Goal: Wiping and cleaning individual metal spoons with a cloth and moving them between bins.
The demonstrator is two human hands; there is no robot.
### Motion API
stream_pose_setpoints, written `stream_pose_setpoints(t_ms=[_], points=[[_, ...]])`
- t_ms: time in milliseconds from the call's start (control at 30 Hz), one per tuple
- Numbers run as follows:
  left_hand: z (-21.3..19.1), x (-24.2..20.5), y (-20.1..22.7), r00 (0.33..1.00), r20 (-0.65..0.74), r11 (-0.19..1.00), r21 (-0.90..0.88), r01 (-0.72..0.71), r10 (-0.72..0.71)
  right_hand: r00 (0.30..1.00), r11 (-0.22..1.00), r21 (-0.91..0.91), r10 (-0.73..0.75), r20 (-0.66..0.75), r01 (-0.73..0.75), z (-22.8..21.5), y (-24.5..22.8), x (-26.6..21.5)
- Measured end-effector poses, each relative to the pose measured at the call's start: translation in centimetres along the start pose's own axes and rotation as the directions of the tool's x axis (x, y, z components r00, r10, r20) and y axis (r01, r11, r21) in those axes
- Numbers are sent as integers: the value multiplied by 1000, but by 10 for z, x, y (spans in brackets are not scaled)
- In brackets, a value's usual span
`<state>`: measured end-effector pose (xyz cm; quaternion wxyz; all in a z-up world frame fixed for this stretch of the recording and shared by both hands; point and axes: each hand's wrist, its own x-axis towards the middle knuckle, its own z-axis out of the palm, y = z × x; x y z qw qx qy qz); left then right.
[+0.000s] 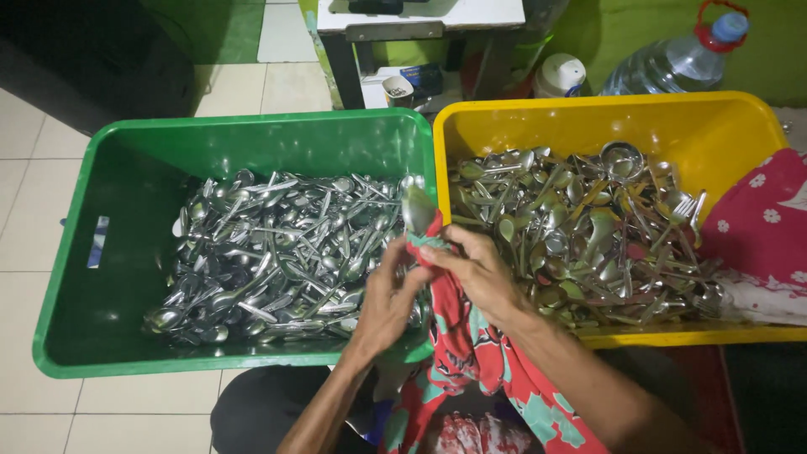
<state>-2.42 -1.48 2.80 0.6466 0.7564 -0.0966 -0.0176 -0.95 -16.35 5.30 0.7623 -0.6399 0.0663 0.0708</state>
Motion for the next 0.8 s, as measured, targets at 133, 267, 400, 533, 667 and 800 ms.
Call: stream_pose_setpoints(t_ms=[133, 267, 400, 533, 667, 800], points=[[2, 3, 7, 998, 56, 1000, 2, 24, -24, 999, 982, -184, -45, -14, 42, -5, 19, 7], [-3, 3, 20, 987, 56, 988, -1, 153, -152, 991, 980, -188, 84, 108, -63, -20, 9, 17], [3, -1, -2, 981, 107, 987, -7, 163, -161, 991, 968, -215, 135, 28, -125, -23, 19, 23], [1, -7, 15, 967, 201, 987, 72, 147, -158, 998, 720, -692, -69, -8, 44, -40, 18, 22], [-3, -9, 32, 961, 249, 987, 132, 88, -119, 984, 890, -443, -36, 177, 112, -54, 13, 28], [-2, -11, 17, 931, 319, 984, 80, 161, -178, 990, 931, -357, -27, 139, 75, -54, 5, 35]])
